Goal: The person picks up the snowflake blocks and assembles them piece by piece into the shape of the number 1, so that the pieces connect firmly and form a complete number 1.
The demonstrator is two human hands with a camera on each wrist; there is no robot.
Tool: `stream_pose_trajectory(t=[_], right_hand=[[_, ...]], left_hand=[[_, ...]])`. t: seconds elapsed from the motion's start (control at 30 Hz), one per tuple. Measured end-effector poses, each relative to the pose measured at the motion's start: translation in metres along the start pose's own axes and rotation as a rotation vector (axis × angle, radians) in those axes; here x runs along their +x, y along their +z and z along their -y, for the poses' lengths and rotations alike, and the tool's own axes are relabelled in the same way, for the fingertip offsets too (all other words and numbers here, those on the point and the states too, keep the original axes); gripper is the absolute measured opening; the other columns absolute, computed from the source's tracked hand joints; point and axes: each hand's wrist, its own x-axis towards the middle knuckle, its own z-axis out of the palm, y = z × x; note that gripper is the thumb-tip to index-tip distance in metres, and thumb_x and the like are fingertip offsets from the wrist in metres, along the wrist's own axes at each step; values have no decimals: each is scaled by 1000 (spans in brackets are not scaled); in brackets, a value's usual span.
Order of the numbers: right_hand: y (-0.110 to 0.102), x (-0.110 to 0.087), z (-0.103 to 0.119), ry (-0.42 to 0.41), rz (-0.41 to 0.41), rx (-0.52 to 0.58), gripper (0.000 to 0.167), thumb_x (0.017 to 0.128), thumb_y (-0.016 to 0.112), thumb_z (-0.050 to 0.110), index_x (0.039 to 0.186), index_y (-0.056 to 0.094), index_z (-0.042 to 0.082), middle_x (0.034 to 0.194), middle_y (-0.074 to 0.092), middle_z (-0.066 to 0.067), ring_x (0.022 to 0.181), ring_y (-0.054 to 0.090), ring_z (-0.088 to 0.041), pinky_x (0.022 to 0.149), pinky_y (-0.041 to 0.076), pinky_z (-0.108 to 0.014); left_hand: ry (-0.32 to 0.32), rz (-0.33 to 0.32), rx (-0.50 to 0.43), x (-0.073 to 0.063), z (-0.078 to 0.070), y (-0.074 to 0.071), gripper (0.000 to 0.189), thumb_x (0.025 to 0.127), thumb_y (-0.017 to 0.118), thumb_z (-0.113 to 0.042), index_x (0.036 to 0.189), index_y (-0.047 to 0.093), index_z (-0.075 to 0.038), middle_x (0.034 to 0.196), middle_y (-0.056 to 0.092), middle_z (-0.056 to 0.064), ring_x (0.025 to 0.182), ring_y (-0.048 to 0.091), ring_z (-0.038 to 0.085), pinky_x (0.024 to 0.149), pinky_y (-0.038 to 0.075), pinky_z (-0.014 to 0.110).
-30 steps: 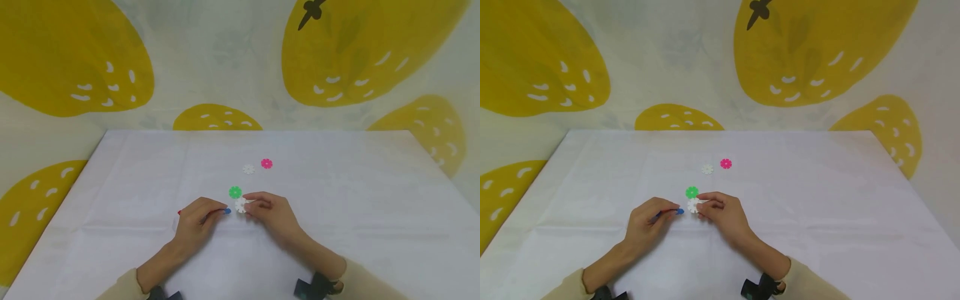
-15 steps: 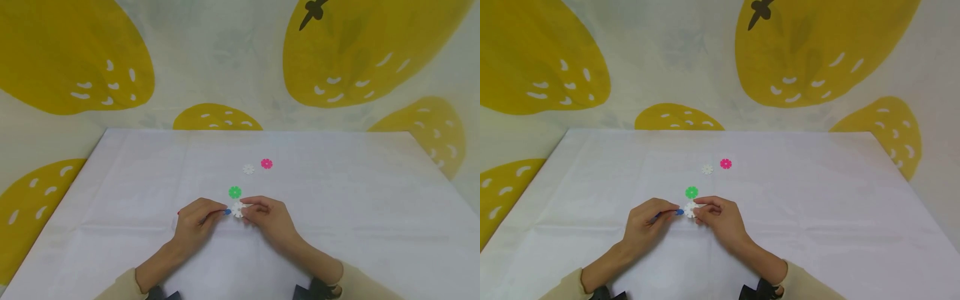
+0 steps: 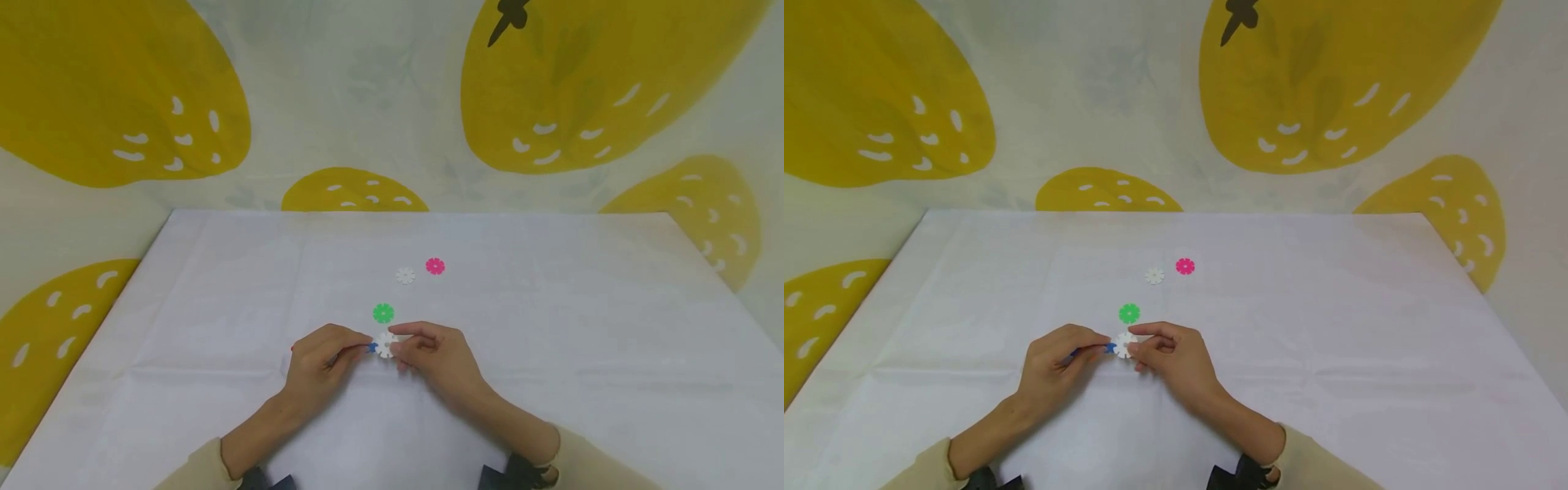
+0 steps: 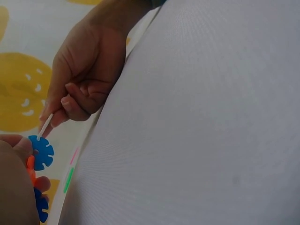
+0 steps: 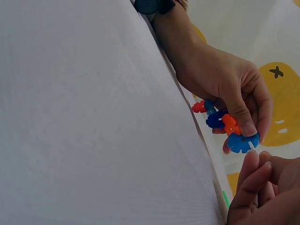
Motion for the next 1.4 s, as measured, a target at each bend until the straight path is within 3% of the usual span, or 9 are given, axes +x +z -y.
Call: stream_pose_trajectory(t=[0.27, 0.6, 0.87, 1.4], right_hand=[[-1, 0, 0, -8, 46, 43, 27, 83, 75, 11, 109, 70, 3, 81, 69, -15, 67, 64, -22, 60, 50, -24], [1, -1, -3, -1, 121, 171, 28, 85, 71, 5, 111, 64, -5, 89, 70, -16, 70, 67, -21, 62, 49, -22], [5, -2, -3, 19, 119, 245, 30, 84, 71, 2, 111, 61, -8, 89, 69, -15, 68, 67, -20, 61, 49, -20], [7, -4, -2, 10, 135, 271, 30, 85, 71, 3, 109, 58, -10, 89, 69, -15, 66, 66, -18, 60, 48, -20]], left_hand=[[-43, -14, -49, -1, 0, 0, 28, 67, 77, 13, 89, 73, -5, 83, 69, 2, 72, 63, 14, 66, 49, 18], [-99, -42, -93, 0, -6, -1, 28, 67, 76, 16, 85, 74, -5, 81, 69, 4, 72, 63, 16, 66, 49, 18], [-160, -36, -102, 1, -10, -3, 25, 68, 74, 17, 83, 74, -4, 79, 69, 4, 70, 64, 16, 66, 49, 16], [-243, -29, -178, 3, -13, -4, 27, 69, 72, 21, 82, 73, -4, 76, 70, 6, 64, 63, 15, 63, 50, 17]])
